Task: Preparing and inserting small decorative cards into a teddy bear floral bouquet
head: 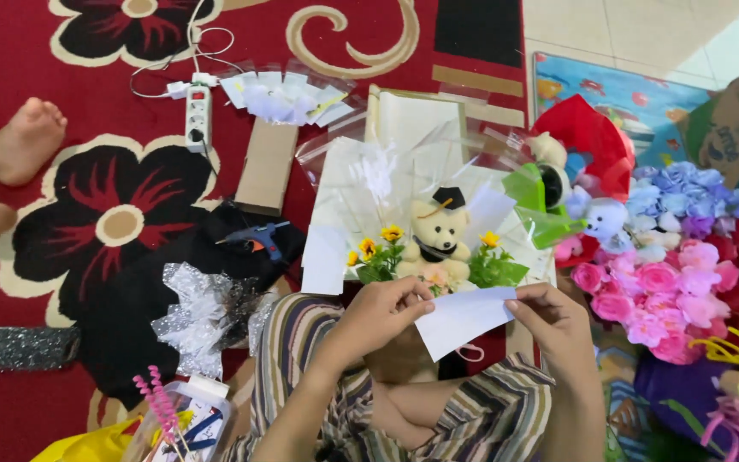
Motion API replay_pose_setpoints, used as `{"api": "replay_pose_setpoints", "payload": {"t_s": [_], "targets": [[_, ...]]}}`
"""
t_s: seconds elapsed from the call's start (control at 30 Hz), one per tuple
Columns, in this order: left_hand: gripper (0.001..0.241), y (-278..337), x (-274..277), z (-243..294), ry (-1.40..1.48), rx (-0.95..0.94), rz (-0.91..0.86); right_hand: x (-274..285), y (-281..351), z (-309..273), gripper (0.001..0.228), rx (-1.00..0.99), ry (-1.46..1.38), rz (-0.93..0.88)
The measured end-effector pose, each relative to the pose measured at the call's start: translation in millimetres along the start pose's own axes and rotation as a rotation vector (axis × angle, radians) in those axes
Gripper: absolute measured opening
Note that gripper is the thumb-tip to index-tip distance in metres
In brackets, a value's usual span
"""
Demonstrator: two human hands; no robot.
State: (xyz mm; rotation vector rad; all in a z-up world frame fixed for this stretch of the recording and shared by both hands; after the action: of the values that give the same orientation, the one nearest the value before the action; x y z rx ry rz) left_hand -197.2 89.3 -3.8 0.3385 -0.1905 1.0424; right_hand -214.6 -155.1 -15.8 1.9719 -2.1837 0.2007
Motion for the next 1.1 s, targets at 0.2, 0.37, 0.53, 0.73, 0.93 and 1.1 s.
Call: {"api": "replay_pose_setpoints", "payload": {"t_s": [0.2,0.37,0.53,0.73,0.93,1.1], "targets": [[0.014,-10,-9,15,0.04,-0.128,0.058,0,4,-30,0.01,0.071,-0.033,0.102],[0.013,-12,-9,26,0.024,-0.137,0.026,18,-7,-18,0.008,0.093,0.023,0.134],[0.017,-16,13,47,-0.042,-0.196,0.047,41,-24,-21,0.013,0.11,0.045,0.268],[0.022,-48,34,50,0.007,-0.245,0.108,56,-74,-28,0.012,0.252,0.093,0.354],[0.022,-102,52,52,0.079,-0.267,0.182,56,-120,-45,0.009,0.393,0.115,0.407],[0.022,-153,59,52,-0.077,-0.295,0.207,40,-145,-61,0.011,0.429,0.18,0.329]]}}
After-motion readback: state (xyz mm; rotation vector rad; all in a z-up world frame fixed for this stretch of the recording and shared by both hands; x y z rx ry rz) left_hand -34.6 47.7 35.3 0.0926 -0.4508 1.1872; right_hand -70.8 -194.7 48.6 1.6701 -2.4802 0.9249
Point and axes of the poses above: each hand's wrist, its own y-axis away from the middle knuckle, its own x-axis out of the back of the hand, z = x × y, the point moved 4 cm from there along -y, towards the middle knuckle
